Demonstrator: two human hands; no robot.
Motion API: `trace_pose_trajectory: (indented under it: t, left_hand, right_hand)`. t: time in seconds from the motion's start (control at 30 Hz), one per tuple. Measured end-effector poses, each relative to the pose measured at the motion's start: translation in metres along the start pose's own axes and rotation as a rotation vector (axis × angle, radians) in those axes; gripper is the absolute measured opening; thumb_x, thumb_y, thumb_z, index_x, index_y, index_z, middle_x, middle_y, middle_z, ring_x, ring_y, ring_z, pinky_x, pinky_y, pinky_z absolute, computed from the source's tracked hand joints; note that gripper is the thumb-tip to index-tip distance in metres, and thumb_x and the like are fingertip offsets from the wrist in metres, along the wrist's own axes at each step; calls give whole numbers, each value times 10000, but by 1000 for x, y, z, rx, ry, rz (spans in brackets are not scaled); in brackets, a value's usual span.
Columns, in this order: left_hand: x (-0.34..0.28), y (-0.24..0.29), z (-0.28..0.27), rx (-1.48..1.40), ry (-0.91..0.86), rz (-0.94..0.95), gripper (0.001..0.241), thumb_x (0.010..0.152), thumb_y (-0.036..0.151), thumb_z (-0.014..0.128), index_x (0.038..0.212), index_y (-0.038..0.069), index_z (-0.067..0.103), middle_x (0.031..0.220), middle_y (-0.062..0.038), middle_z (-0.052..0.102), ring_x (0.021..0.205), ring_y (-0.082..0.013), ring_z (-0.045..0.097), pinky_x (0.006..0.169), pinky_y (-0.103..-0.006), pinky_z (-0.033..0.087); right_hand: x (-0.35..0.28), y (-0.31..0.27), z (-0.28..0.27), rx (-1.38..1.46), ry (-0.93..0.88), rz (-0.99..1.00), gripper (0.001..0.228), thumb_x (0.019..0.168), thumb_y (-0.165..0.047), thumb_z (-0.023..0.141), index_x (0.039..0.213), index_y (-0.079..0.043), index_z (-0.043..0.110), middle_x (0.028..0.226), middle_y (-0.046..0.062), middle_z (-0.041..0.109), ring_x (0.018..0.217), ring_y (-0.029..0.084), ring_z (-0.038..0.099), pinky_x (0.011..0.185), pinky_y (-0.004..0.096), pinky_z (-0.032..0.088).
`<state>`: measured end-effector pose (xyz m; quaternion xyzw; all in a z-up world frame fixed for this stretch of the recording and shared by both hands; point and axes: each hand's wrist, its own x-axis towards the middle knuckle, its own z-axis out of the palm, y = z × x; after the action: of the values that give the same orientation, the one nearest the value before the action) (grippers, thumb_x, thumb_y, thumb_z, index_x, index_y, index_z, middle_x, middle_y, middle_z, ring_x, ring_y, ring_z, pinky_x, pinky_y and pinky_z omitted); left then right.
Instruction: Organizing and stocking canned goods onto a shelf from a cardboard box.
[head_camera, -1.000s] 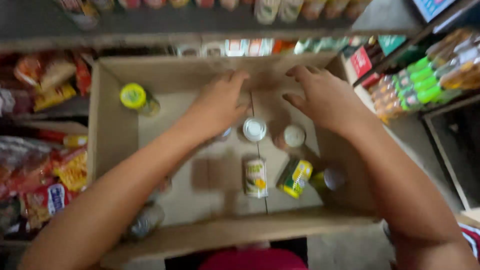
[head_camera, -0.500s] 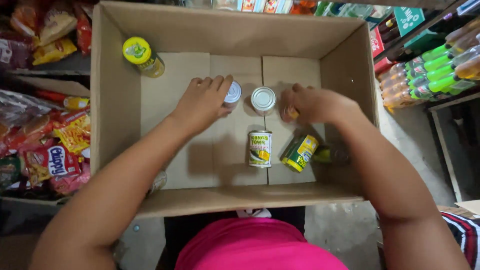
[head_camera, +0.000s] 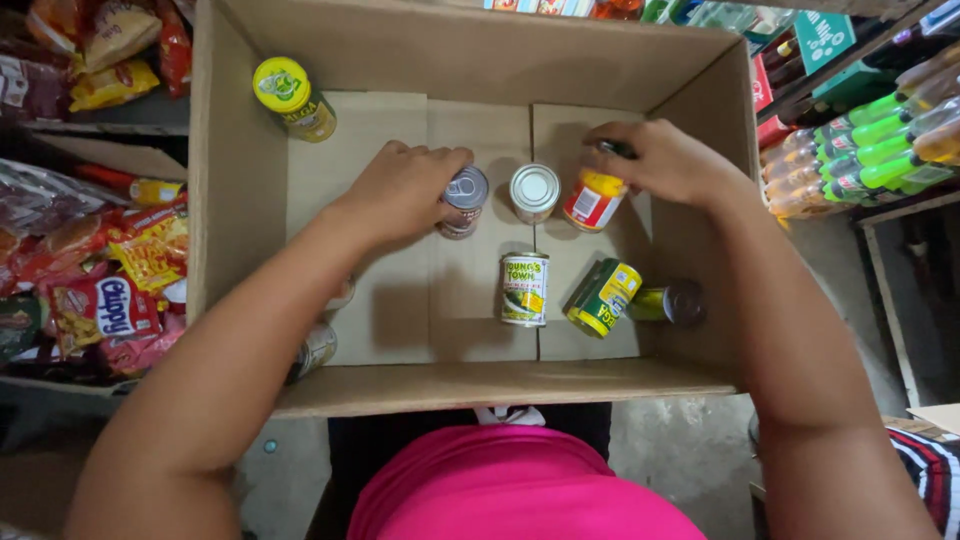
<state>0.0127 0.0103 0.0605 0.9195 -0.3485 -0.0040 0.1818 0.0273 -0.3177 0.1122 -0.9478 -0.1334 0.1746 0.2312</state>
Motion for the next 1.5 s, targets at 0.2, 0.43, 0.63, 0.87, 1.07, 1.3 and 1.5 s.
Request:
trace_pose_trajectory:
  t: [0.2,0.43,0.63,0.87,1.07,1.3,1.5]
  left_hand:
    - [-7,8,-12,-49,-155,13,511,763,278,810,1167,81,569,1098,-159,704,1013,-400,671,877,-536,488]
    - [-35,-32,-79,-229,8,-203,536,827,366,808,1211,45,617,1125,-186,695,1012,-388,676,844,-476,531]
    - [-59,-17,-96,-4,-282,-479,372,854,350,777,1069,53,718,1013,-206,737,939,-390,698,813,-512,541]
    - [-91,50,-72,431,-622,-455,243,857,365,735,946,154,816,968,-123,770,919,-308,746,760,-452,579]
    - [-157,45,-5,524,-648,-519,236,840,395,728,959,198,779,954,-66,775,889,-247,757,662,-402,577]
    - [-174,22,4,676,-634,-572,379,702,470,789,945,179,793,1018,-57,749,940,-229,726,707,-350,592]
    - [-152,58,-98,476,-555,-374,535,688,628,783,800,105,766,1080,-50,682,1029,-257,681,755,-426,587]
  right_hand:
    - [1,3,6,-360,18,-62,491,865,-449,717,1221,-113,694,978,192,748,884,390,708,757,485,558]
    - [-20,-22,12,-569,142,-95,575,862,-560,749,1212,-108,683,1166,167,691,972,413,675,749,522,541]
    - [-48,-82,24,-251,-5,-302,494,859,-514,627,1122,-100,690,978,127,742,786,326,732,687,446,571]
    - [-37,-60,111,-751,-274,-191,621,929,-619,568,1094,-25,644,804,150,735,742,334,738,634,445,588]
    - [-31,-42,160,-663,-175,-273,521,875,-525,656,1175,-103,600,976,171,700,763,348,736,583,448,597]
    - [-40,-67,160,-438,-219,-141,680,834,-467,775,1231,-22,448,1039,194,682,954,379,705,755,468,590]
    - [-31,-77,125,-107,-290,-172,754,732,-206,836,1333,-78,400,1175,199,659,1066,401,672,849,463,550]
